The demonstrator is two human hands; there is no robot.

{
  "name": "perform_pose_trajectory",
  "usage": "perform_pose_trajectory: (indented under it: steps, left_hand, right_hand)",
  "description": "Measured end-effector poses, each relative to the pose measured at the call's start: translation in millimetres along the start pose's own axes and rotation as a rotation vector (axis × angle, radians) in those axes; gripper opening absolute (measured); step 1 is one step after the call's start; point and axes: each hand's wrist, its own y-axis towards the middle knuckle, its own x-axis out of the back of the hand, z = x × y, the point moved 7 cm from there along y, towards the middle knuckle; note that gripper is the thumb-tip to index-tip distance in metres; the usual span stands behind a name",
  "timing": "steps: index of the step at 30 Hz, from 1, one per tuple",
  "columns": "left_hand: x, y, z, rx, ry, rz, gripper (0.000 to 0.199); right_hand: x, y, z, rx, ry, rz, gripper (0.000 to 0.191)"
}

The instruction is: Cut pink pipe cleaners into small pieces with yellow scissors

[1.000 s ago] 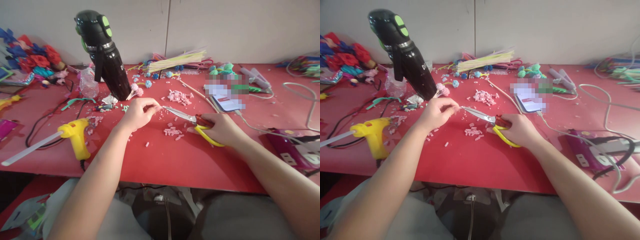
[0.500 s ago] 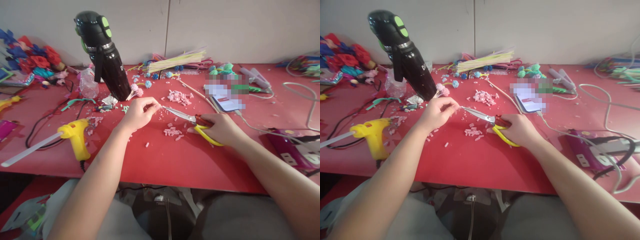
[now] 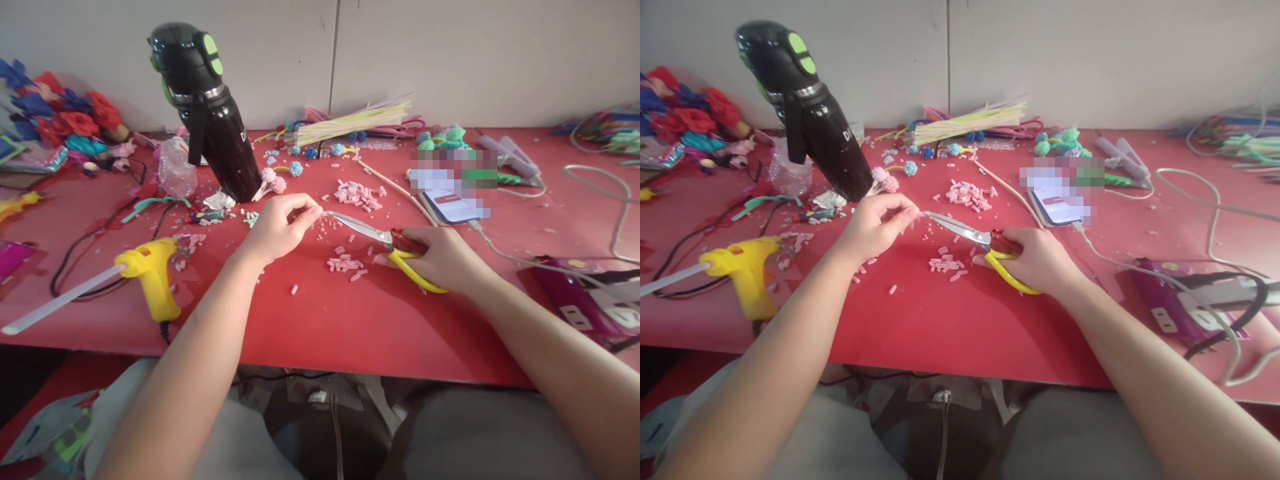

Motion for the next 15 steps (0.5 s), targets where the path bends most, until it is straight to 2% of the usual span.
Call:
perform_pose_trajectory:
  steps: [15]
  left_hand:
    - [-3.7,-0.5,-1.5,0.041,-0.023,0.028,0.036]
  right_hand:
    - [0.5,0.6,-0.2,-0.015,-0.003,0.001,0.091]
